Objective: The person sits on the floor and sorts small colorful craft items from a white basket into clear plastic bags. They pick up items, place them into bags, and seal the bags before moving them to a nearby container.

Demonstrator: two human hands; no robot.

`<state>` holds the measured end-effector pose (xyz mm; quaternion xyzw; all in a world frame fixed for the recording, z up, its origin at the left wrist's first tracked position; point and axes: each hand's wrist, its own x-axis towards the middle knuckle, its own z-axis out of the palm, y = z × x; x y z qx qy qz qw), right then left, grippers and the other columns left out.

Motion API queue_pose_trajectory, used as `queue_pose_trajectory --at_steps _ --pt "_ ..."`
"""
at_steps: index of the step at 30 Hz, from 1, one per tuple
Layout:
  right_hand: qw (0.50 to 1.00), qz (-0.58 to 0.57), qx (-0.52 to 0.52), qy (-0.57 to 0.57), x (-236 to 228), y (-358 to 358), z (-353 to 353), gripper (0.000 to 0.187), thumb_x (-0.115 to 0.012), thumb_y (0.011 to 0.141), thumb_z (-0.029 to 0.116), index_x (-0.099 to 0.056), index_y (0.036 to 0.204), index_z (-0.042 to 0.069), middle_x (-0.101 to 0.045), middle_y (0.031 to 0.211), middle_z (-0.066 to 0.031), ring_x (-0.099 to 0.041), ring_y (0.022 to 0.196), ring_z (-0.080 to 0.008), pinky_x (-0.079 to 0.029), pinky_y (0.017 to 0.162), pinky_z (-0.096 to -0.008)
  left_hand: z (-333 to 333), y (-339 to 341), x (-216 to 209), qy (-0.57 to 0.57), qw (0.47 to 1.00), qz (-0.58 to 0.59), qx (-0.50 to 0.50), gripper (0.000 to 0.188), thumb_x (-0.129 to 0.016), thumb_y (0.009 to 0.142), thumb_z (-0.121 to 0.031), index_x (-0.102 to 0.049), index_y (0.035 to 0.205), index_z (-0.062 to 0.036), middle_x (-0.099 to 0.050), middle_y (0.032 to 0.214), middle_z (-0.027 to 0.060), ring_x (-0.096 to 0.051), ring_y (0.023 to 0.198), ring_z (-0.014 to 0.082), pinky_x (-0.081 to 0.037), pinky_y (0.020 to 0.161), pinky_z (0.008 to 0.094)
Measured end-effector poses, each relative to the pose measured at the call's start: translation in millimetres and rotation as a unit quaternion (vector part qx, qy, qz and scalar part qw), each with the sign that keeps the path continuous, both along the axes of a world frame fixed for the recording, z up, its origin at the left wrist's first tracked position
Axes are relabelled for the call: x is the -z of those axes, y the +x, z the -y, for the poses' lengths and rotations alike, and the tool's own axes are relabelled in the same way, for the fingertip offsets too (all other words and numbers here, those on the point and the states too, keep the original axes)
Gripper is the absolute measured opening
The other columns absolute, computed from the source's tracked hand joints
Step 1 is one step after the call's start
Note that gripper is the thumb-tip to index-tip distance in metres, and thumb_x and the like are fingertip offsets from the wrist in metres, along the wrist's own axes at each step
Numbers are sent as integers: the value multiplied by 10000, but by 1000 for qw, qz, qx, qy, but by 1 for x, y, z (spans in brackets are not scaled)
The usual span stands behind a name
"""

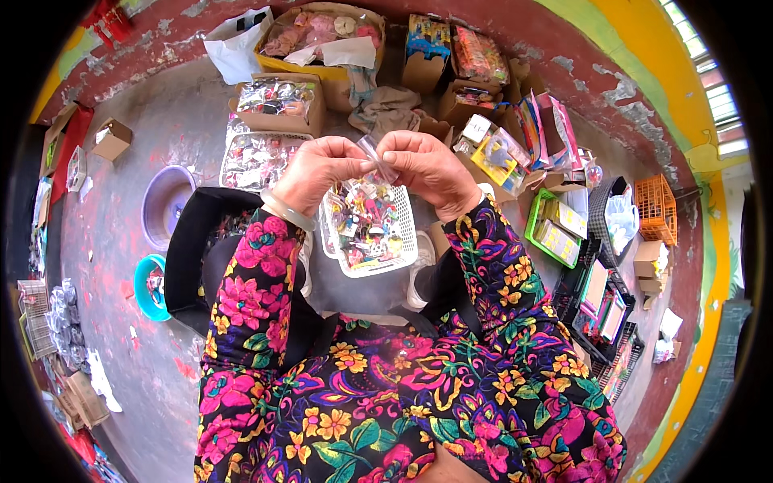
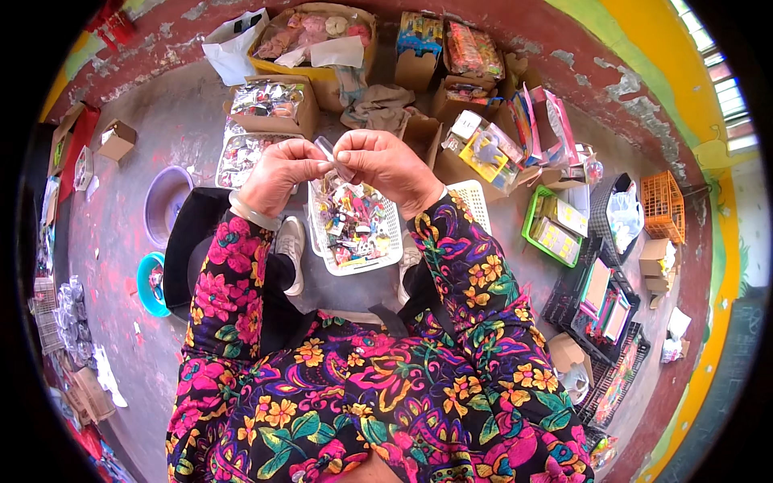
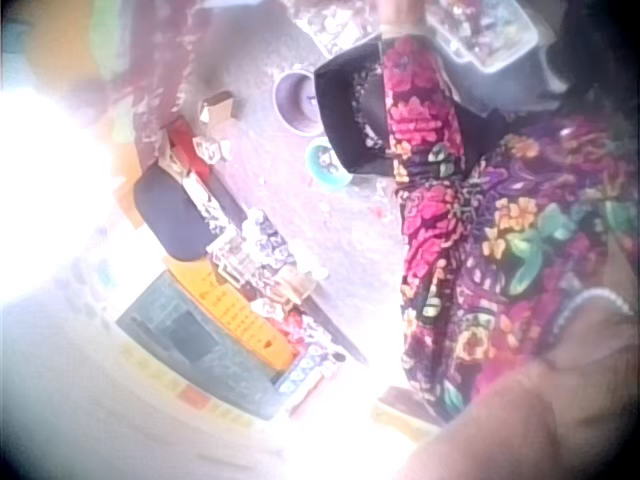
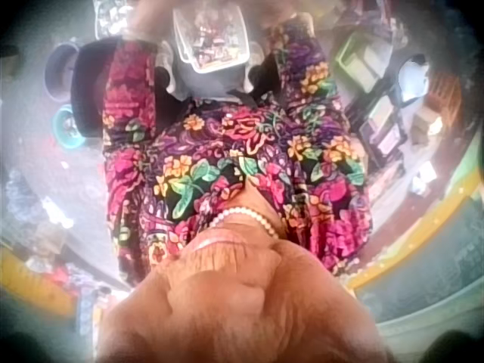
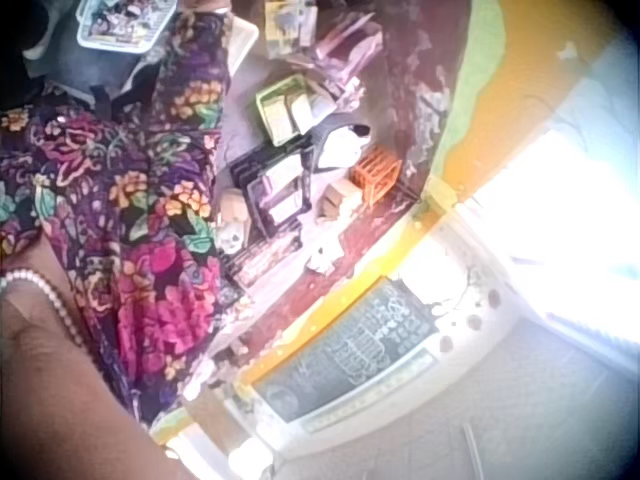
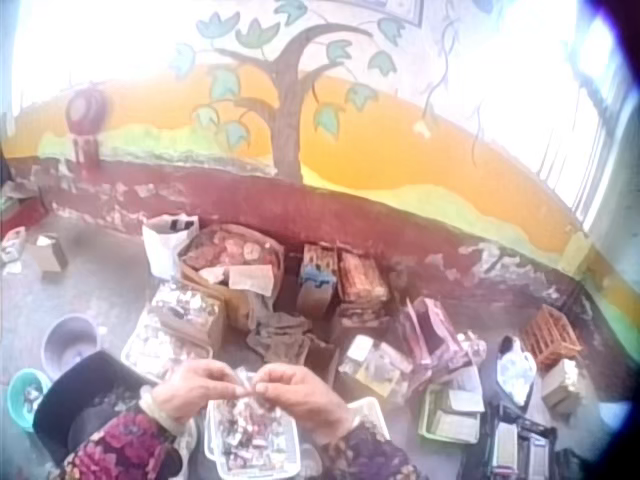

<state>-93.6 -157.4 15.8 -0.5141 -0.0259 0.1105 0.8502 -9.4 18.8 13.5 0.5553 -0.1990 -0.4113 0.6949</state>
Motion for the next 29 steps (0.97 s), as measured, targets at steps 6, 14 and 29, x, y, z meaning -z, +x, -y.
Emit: queue_pose_trajectory --at_steps 6,14,29 --pt "998 -30 44 -22 0 3 -1 133 -590 816 137 -578 859 11 -558 718 -7 -503 639 -80 -394 587 -200 1 4 5 18 999 41 -24 110 -655 751 -58 -599 827 -2 -584 766 10 -515 733 66 -417 676 195" --pt "931 45 187 -311 0 6 -5 87 -585 752 64 -611 781 -14 -594 677 -14 -513 604 -54 -422 544 -206 9 -5 11 25 964 201 -171 186 -650 784 -127 -581 918 -19 -576 770 -14 -511 679 38 -424 604 174" --pt "880 133 154 -430 8 6 -10 99 -566 794 56 -612 827 -25 -600 767 -40 -546 699 -73 -463 637 -212 7 -1 18 -44 991 -104 -77 199 -543 842 -53 -546 1016 45 -620 901 123 -627 815 197 -519 742 284"
